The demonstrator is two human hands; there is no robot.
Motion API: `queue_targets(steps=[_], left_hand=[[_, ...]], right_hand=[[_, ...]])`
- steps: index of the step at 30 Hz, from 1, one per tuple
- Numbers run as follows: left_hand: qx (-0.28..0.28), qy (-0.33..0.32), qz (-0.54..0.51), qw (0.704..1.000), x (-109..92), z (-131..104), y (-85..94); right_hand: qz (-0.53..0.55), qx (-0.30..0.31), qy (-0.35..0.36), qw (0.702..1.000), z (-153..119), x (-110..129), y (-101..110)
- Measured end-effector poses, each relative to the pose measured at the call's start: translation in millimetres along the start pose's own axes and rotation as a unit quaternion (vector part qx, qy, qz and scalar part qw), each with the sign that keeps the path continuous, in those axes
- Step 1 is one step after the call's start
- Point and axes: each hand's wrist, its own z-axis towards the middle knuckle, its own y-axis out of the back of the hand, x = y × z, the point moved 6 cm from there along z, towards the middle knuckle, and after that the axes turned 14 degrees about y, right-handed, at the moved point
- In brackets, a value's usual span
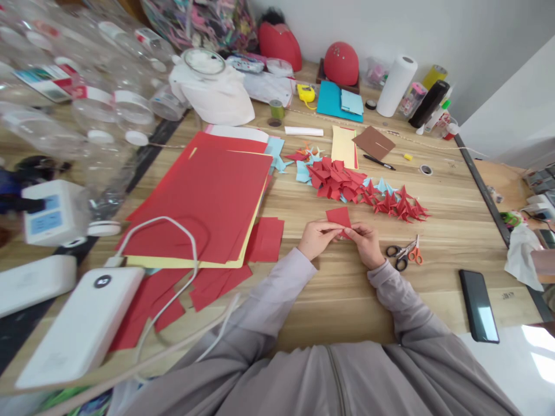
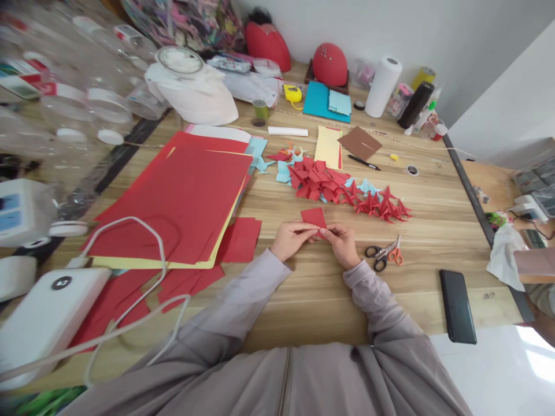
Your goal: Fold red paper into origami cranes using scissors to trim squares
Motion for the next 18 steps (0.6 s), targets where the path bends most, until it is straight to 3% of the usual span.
queue_targets(steps=[11, 18], left_hand=[[-0.049, -0.046, 0.027, 0.997, -10.6, -7.1, 0.2], [-0.066, -0.025, -0.01, 0.997, -8.7, -6.6, 2.2]], right_hand=[[0.008, 0.033, 0.0, 0.999, 0.7, 5.3, -7.1], [-0.039, 0.12, 0.008, 0.992, 3.3, 14.9, -16.1]])
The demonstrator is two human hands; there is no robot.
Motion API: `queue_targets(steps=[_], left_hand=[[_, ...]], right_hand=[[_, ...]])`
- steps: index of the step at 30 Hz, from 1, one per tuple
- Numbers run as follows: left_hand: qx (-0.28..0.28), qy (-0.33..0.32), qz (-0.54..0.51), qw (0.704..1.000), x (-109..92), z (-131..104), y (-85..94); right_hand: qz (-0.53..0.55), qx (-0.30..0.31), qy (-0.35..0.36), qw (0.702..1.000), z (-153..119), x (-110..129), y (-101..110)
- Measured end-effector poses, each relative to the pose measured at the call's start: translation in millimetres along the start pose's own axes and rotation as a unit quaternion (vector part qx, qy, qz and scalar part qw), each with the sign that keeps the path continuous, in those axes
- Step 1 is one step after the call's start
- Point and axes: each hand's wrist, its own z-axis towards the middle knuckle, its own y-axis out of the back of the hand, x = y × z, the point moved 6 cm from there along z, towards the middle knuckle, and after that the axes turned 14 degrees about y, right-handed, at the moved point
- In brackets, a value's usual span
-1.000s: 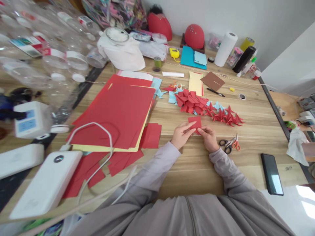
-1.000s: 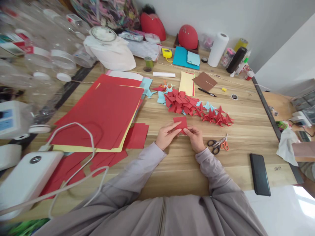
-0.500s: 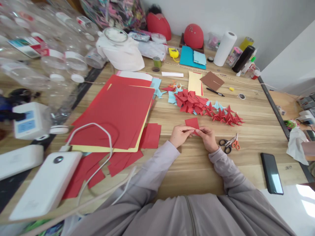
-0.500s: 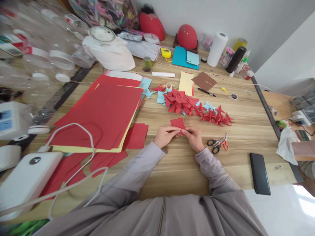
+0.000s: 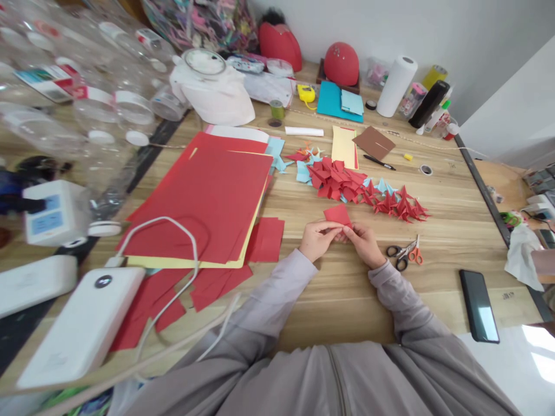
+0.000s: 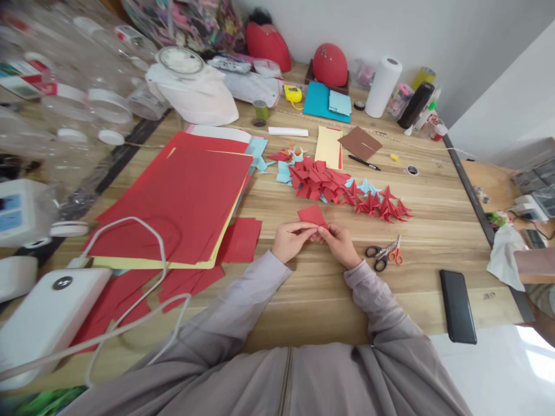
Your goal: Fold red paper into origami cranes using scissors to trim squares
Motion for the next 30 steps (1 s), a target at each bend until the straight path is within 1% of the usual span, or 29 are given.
queue_targets(steps=[2, 6, 12, 18, 24, 27, 30], left_hand=[[-0.002, 0.011, -0.009, 1.0, 0.9, 0.1, -0.2], [0.003, 0.032, -0.027, 0.999, 2.1, 0.1, -1.4], [0.01, 0.063, -0.045, 0.997, 5.0, 0.3, -2.7], [0.007, 0.087, -0.061, 0.994, 6.7, -0.6, -3.4], [0.008, 0.089, -0.063, 0.994, 5.9, 0.8, -3.0], [0.017, 0.093, -0.069, 0.993, 7.4, 1.1, -3.9], [0.015, 0.099, -0.074, 0.992, 9.6, 1.2, -3.7]], right_hand=[[0.003, 0.003, -0.003, 1.0, 0.5, 1.0, -0.3], [0.009, -0.01, -0.012, 1.0, 0.1, -0.9, 0.6], [0.002, -0.007, 0.008, 1.0, -1.1, -4.3, 0.4], [-0.026, -0.028, 0.006, 0.999, -2.7, -8.2, 5.1], [0.008, 0.02, -0.007, 1.0, -2.4, -5.3, -0.5], [0.002, 0.018, -0.006, 1.0, -2.5, -4.7, -0.2], [-0.011, 0.009, -0.004, 1.0, -3.1, -6.0, 1.1]])
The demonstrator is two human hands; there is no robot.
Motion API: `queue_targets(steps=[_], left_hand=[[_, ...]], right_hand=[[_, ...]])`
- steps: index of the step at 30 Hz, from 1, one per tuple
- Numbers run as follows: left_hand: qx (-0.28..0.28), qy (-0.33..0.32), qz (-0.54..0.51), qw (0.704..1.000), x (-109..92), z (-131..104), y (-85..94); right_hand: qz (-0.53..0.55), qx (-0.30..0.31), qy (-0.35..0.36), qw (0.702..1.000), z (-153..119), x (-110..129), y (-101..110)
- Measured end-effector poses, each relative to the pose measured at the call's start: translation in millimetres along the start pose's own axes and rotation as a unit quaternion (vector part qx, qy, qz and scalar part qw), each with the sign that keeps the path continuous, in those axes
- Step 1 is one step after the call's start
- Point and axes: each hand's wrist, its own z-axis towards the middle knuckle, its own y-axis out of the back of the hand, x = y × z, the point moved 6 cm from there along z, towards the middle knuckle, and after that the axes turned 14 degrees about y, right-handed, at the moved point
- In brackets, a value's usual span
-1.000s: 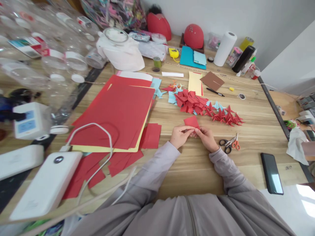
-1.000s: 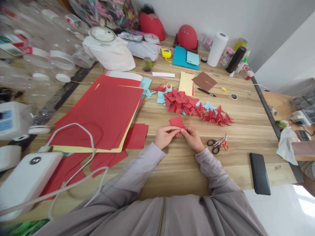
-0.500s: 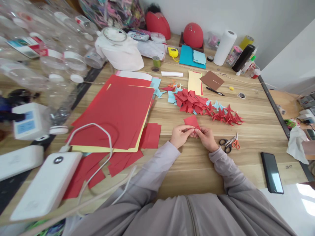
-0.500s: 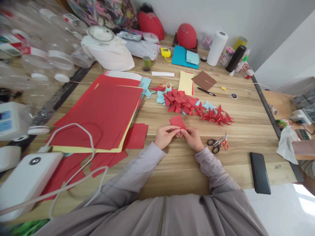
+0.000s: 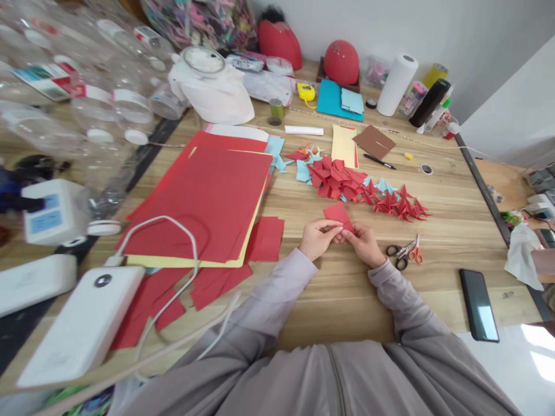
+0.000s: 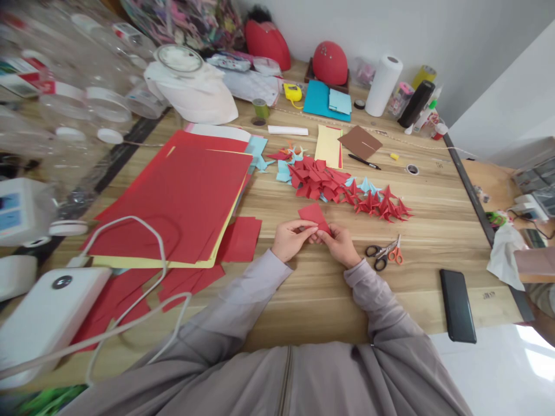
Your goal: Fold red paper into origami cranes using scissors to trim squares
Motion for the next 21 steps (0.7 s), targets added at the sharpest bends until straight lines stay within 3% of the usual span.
queue_targets(steps=[5, 14, 21], left_hand=[[-0.024, -0.015, 0.008, 1.0, 0.7, -0.5, 1.4], [-0.061, -0.064, 0.001, 0.996, -4.0, -3.5, 5.0], [-0.082, -0.05, 0.007, 0.995, -8.7, -2.8, 9.8]], right_hand=[[-0.049, -0.018, -0.002, 0.999, -0.8, -3.7, 3.5], [-0.046, -0.146, -0.028, 0.988, -2.8, -7.1, 14.7], [-0.012, -0.111, -0.04, 0.993, -1.9, -6.1, 13.1]])
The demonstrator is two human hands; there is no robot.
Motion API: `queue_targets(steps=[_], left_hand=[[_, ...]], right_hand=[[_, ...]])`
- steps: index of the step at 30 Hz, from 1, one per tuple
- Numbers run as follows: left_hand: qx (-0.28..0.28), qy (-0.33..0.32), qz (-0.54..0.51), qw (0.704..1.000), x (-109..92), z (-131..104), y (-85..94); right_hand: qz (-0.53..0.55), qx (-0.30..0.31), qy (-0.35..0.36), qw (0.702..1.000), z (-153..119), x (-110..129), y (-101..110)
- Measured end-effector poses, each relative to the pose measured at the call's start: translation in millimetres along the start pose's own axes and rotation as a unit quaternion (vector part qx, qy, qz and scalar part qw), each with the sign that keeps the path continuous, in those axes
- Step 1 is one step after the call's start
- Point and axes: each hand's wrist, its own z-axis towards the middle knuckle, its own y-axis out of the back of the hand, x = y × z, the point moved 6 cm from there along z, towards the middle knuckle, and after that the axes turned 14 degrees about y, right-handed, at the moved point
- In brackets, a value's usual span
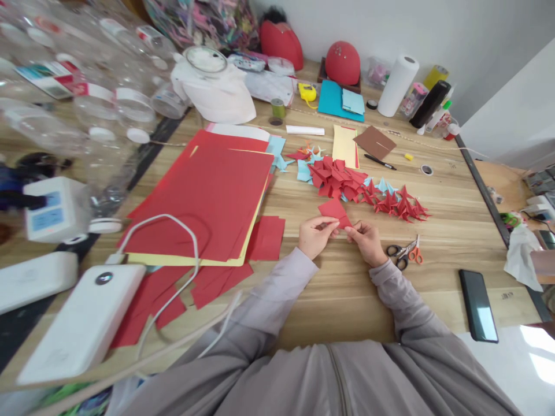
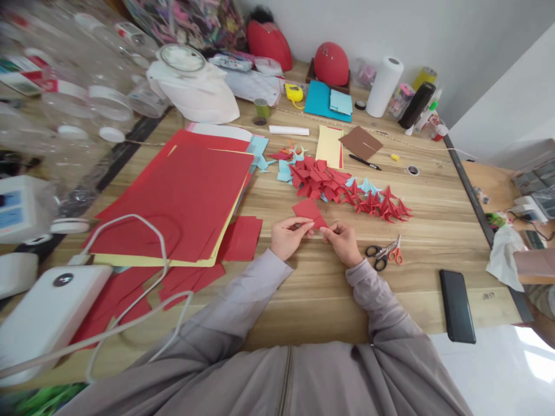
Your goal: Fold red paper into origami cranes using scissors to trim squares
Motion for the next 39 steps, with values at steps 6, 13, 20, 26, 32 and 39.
queue_targets(steps=[6, 13, 20, 26, 32, 39], left_hand=[[0.005, 0.005, -0.004, 1.0, 0.1, 1.3, 1.1], [0.007, 0.026, -0.025, 0.999, 0.1, 2.6, 1.4], [0.073, 0.051, -0.022, 0.996, 6.3, 1.1, -8.5], [0.098, 0.067, 0.003, 0.993, 13.3, 3.5, -10.0], [0.092, 0.044, 0.033, 0.994, 8.1, -0.4, -9.2], [0.042, 0.043, 0.024, 0.998, 10.4, 1.7, -6.7]], right_hand=[[-0.013, -0.037, -0.005, 0.999, -1.6, -2.4, 4.0], [0.036, -0.051, 0.009, 0.998, 0.2, -1.1, 6.6], [0.026, 0.051, 0.019, 0.998, 0.5, 3.8, -5.1], [0.027, 0.075, 0.019, 0.997, 0.1, 6.6, -7.4], [0.026, 0.097, 0.018, 0.995, -1.4, 7.3, -9.5], [-0.015, 0.059, 0.024, 0.998, -0.3, 3.7, -7.9]])
